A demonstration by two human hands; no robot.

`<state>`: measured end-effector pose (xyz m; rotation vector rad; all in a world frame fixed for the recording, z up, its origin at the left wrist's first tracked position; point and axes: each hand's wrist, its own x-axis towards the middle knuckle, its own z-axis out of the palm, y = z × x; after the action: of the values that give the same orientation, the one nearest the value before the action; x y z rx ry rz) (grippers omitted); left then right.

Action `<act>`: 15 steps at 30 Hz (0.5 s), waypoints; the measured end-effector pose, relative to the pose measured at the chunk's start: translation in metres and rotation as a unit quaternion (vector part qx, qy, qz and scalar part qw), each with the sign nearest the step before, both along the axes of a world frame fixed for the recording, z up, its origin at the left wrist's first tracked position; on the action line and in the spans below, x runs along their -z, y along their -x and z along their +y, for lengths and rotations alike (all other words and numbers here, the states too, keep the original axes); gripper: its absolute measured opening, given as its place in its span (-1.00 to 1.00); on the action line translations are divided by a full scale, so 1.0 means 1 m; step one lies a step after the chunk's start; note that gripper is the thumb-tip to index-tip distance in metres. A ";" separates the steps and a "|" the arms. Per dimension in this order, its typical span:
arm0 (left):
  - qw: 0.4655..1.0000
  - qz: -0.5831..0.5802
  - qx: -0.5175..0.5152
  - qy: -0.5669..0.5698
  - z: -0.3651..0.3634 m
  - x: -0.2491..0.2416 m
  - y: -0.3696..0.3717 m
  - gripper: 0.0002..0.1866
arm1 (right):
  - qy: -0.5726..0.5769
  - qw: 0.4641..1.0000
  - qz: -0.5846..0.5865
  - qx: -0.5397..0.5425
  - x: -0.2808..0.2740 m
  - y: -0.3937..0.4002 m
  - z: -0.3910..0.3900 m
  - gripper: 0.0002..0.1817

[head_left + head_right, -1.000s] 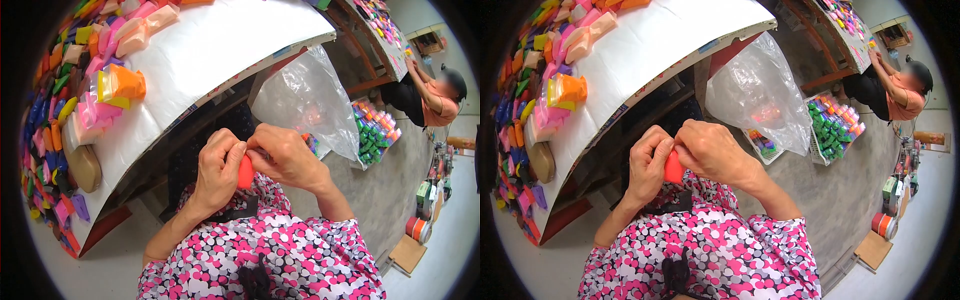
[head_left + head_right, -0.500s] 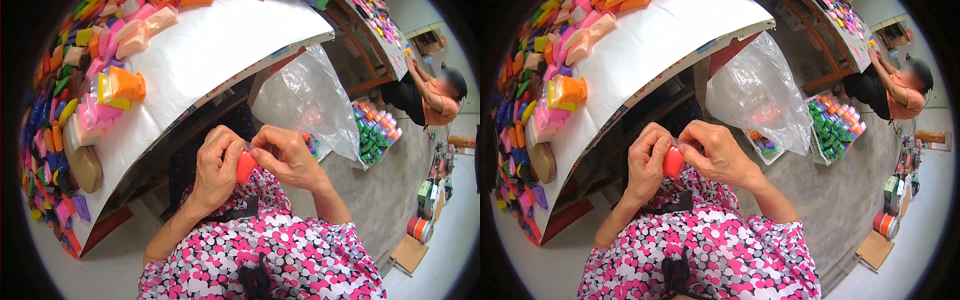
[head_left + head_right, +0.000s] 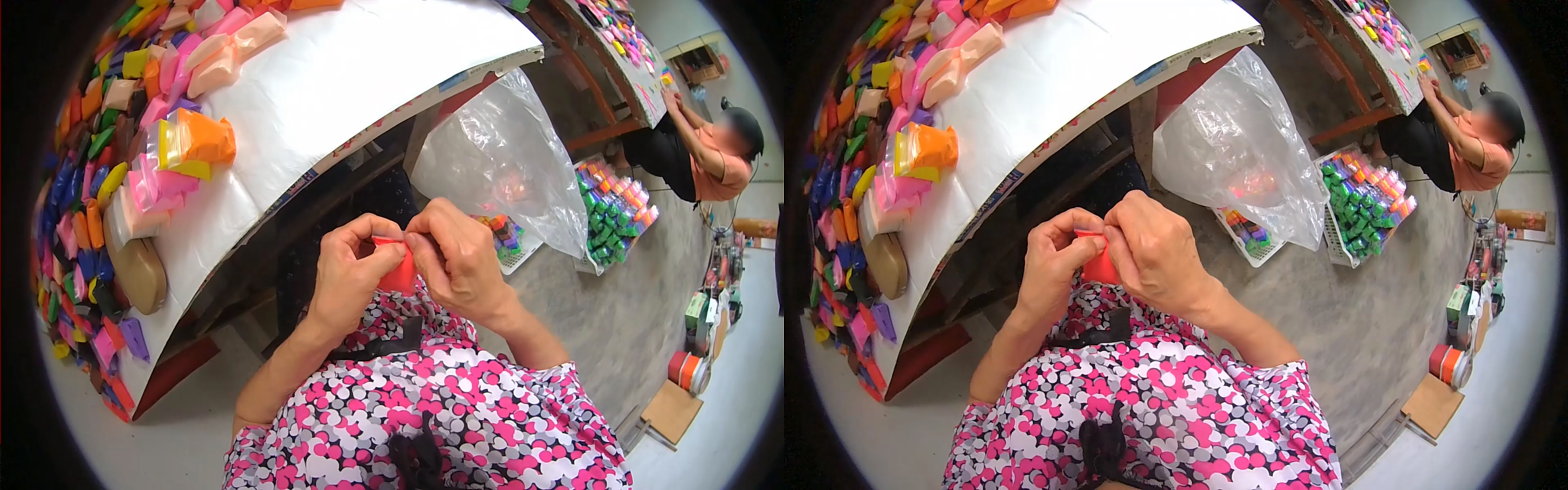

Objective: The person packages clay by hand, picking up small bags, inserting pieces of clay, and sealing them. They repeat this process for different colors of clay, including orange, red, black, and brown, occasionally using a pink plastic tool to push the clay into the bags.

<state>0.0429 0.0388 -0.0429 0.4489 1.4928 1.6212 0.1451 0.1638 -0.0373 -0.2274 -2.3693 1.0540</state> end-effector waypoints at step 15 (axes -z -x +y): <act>0.992 -0.108 -0.058 -0.011 0.002 0.011 -0.004 -0.86 | -0.004 0.999 0.021 0.036 0.013 0.002 -0.011 -0.93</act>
<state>0.0474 0.0404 -0.0539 0.1946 1.3595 1.7194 0.1435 0.1528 -0.0506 -0.2818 -2.3105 1.0062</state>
